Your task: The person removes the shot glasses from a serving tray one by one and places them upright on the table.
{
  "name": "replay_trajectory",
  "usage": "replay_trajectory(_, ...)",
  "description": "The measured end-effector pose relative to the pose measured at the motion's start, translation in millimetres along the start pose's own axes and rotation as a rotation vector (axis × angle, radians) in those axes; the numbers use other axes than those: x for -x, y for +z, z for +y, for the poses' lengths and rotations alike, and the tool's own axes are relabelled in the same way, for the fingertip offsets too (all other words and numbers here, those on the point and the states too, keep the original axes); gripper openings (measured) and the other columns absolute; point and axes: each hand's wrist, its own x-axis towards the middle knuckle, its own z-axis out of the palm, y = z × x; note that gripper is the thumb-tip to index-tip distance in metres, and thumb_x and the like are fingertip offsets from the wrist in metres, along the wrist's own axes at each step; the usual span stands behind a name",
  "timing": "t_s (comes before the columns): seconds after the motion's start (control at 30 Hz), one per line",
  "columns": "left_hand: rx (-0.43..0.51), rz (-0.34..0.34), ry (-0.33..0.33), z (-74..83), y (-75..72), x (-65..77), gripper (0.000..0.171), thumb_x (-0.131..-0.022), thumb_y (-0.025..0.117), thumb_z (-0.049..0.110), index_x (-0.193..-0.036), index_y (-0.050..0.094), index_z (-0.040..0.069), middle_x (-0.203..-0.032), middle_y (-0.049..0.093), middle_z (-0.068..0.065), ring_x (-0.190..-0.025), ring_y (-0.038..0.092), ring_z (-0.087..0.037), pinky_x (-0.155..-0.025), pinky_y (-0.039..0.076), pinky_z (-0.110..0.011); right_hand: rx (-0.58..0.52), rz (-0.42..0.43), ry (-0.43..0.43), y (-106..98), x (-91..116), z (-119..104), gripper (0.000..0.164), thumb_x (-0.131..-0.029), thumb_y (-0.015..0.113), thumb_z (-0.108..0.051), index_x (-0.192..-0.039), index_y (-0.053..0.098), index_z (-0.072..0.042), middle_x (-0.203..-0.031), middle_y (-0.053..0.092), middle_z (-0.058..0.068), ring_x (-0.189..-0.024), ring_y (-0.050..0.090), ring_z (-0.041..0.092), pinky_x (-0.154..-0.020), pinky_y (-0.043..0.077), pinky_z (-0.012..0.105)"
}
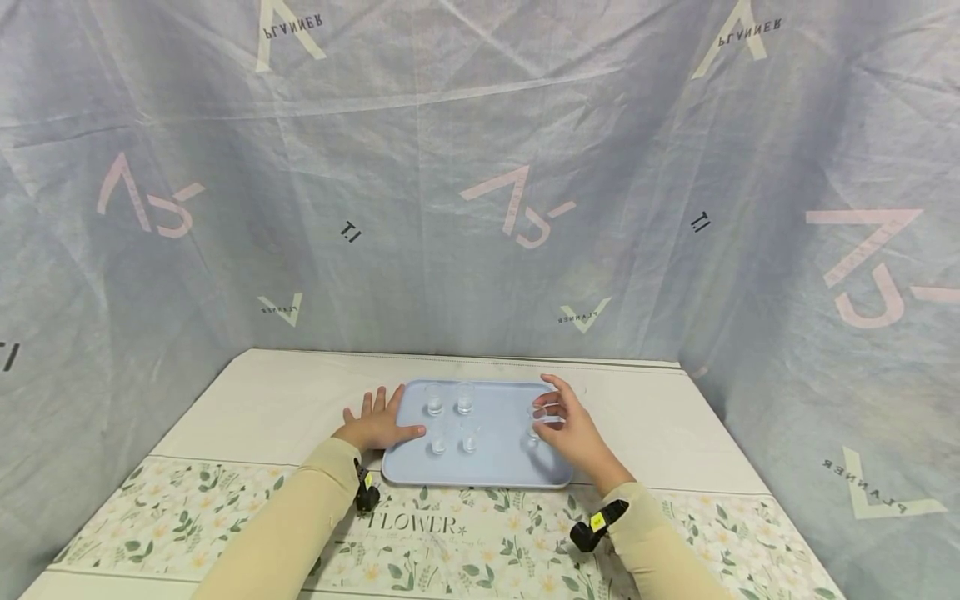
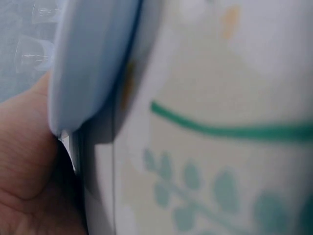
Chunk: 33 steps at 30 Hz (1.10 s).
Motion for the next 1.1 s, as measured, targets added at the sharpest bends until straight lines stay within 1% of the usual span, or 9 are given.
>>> replay_trajectory(0.17,-0.001,-0.012,-0.008,3.6,-3.0,4.9,0.121,-0.077,0.049,0.09,-0.164,-0.005,0.025,-0.167,-0.011,-0.02,-0.152,-0.015,-0.043,-0.109,-0.015,-0.076,0.001,0.007,0.005,-5,1,1,0.082,-0.081,0.068,0.022,-0.151,0.03,0.004,-0.113,0.059,0.037,-0.101,0.062,0.056,-0.08,0.059,0.03)
replay_trajectory(0.3,0.006,-0.012,-0.009,6.3,-5.4,8.8,0.121,-0.077,0.048,0.09,-0.164,-0.004,0.023,-0.167,-0.011,-0.021,-0.152,-0.015,-0.044,-0.109,-0.016,-0.075,0.015,0.016,0.006,-9,3,8,0.081,-0.081,0.068,0.022,-0.151,0.03,0.006,-0.113,0.059,0.037,-0.101,0.061,0.056,-0.082,0.059,0.033)
replay_trajectory(0.4,0.01,-0.012,-0.004,7.1,-5.8,9.7,0.121,-0.078,0.049,0.089,-0.164,-0.003,0.022,-0.167,-0.011,-0.022,-0.152,-0.015,-0.044,-0.109,-0.017,-0.074,0.028,0.036,0.002,-13,4,21,0.082,-0.081,0.067,0.023,-0.151,0.029,0.006,-0.112,0.06,0.036,-0.1,0.062,0.055,-0.082,0.059,0.035)
replay_trajectory(0.47,0.002,-0.027,-0.012,6.9,-5.8,8.5,0.119,-0.079,0.05,0.088,-0.164,-0.006,0.024,-0.167,-0.013,-0.02,-0.152,-0.016,-0.042,-0.11,-0.016,-0.074,0.043,0.047,-0.002,-15,4,30,0.083,-0.081,0.068,0.023,-0.152,0.03,0.003,-0.113,0.061,0.034,-0.1,0.063,0.053,-0.081,0.059,0.032)
replay_trajectory(0.53,0.016,-0.019,-0.007,7.2,-6.2,9.4,0.119,-0.079,0.051,0.086,-0.164,-0.004,0.023,-0.167,-0.012,-0.021,-0.152,-0.016,-0.043,-0.109,-0.016,-0.074,0.053,0.057,-0.002,-18,5,39,0.085,-0.081,0.068,0.023,-0.153,0.03,0.0,-0.113,0.061,0.033,-0.1,0.064,0.05,-0.081,0.059,0.03)
replay_trajectory(0.67,0.029,-0.008,0.0,8.0,-6.9,11.5,0.119,-0.079,0.052,0.086,-0.164,-0.002,0.022,-0.167,-0.011,-0.022,-0.152,-0.015,-0.043,-0.108,-0.017,-0.074,0.077,0.069,-0.001,-23,7,47,0.085,-0.081,0.071,0.019,-0.153,0.032,-0.005,-0.113,0.063,0.027,-0.099,0.067,0.041,-0.081,0.058,0.027)
replay_trajectory(0.8,0.023,-0.006,-0.001,10.0,-8.1,14.2,0.118,-0.08,0.051,0.086,-0.164,-0.001,0.022,-0.167,-0.01,-0.022,-0.152,-0.014,-0.043,-0.109,-0.017,-0.075,0.093,0.078,0.012,-28,10,49,0.085,-0.081,0.072,0.017,-0.153,0.033,-0.006,-0.113,0.064,0.026,-0.099,0.067,0.038,-0.081,0.059,0.028)
replay_trajectory(0.93,0.041,0.006,-0.002,13.9,-11.8,19.1,0.118,-0.08,0.055,0.084,-0.165,0.006,0.018,-0.167,-0.005,-0.025,-0.152,-0.011,-0.045,-0.109,-0.016,-0.075,0.139,0.081,0.072,-32,12,47,0.086,-0.083,0.071,0.016,-0.154,0.031,-0.01,-0.115,0.064,0.023,-0.103,0.067,0.037,-0.083,0.058,0.028)
replay_trajectory(1.1,0.045,0.001,-0.008,15.3,-13.3,21.5,0.118,-0.08,0.054,0.084,-0.164,0.004,0.017,-0.167,-0.006,-0.024,-0.152,-0.012,-0.045,-0.108,-0.017,-0.075,0.174,0.09,0.112,-34,14,41,0.086,-0.084,0.069,0.018,-0.155,0.028,-0.007,-0.117,0.061,0.028,-0.106,0.064,0.044,-0.086,0.059,0.04)
